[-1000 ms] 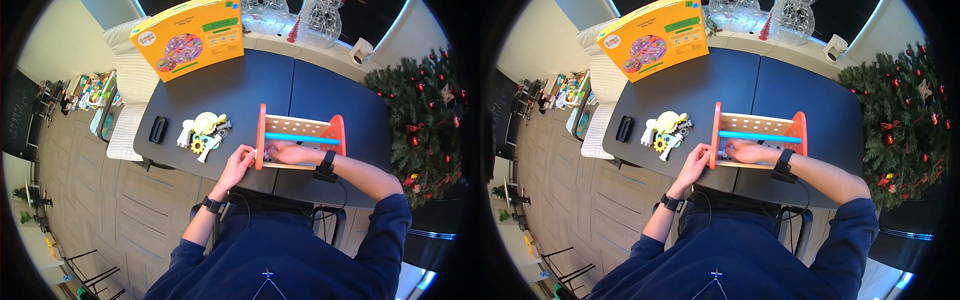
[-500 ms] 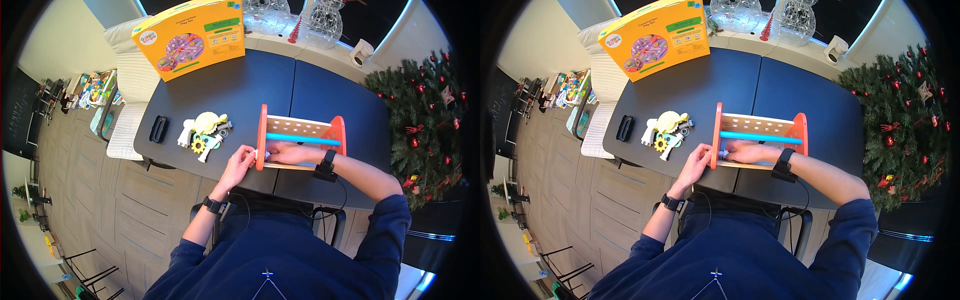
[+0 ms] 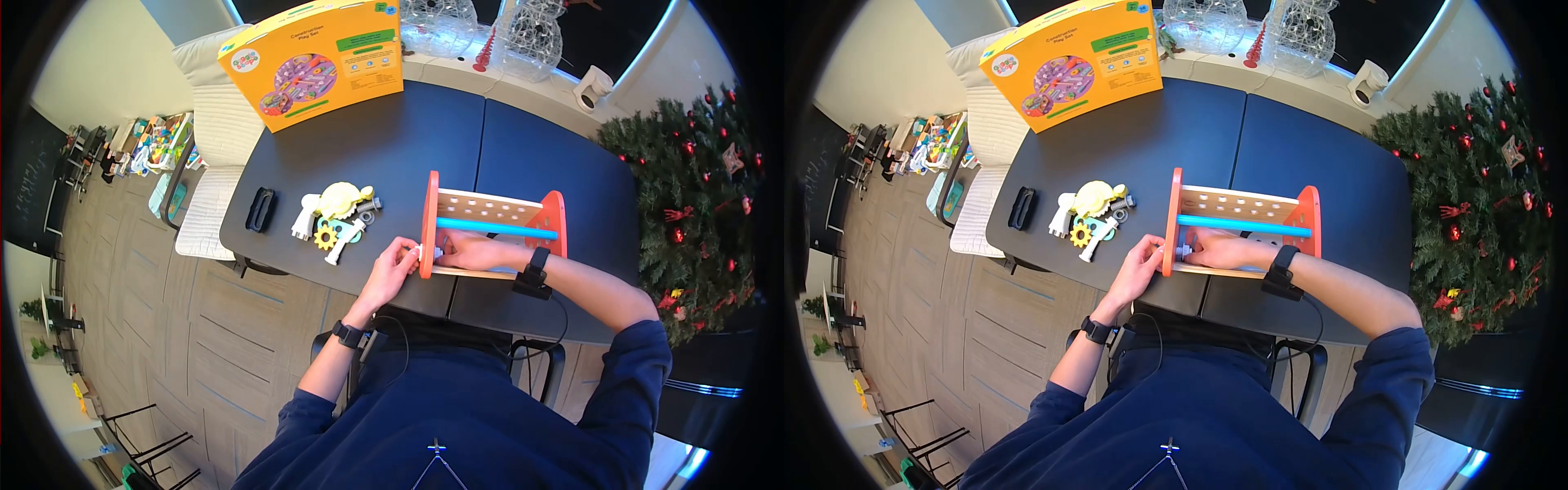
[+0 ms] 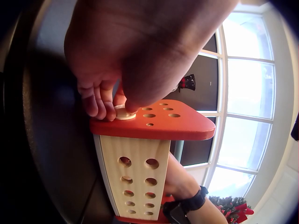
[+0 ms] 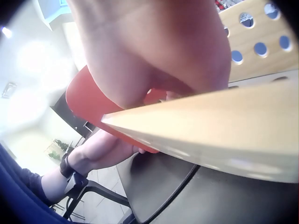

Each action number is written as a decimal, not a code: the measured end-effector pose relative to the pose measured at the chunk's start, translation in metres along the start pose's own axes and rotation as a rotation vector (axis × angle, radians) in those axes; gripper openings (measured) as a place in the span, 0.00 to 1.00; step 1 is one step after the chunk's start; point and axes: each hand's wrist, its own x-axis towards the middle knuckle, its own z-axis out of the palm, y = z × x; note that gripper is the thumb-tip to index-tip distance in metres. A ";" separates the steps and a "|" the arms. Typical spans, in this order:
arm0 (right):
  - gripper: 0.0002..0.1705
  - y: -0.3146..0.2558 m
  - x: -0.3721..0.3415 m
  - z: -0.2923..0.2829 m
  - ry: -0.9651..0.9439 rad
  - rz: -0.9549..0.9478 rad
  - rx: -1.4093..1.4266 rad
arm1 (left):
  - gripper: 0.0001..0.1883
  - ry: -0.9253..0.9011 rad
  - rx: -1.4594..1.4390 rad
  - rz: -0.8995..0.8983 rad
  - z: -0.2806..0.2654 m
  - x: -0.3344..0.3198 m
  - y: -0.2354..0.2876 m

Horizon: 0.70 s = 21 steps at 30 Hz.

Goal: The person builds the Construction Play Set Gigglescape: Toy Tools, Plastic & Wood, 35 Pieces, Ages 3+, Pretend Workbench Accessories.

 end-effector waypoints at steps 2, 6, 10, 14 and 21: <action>0.25 0.008 0.002 0.003 0.005 -0.032 -0.036 | 0.11 -0.001 -0.008 0.001 0.000 0.000 -0.001; 0.26 0.024 0.008 0.008 0.040 -0.064 -0.003 | 0.11 0.004 0.006 0.001 -0.001 -0.001 0.000; 0.26 0.007 0.001 0.001 -0.012 0.003 -0.007 | 0.11 0.005 0.013 0.001 0.000 -0.001 0.003; 0.25 0.016 0.006 0.005 0.041 -0.093 -0.011 | 0.11 0.013 0.023 -0.001 0.000 -0.001 0.003; 0.22 0.009 0.003 0.002 0.015 -0.021 0.020 | 0.11 0.011 0.014 -0.001 0.000 0.000 -0.002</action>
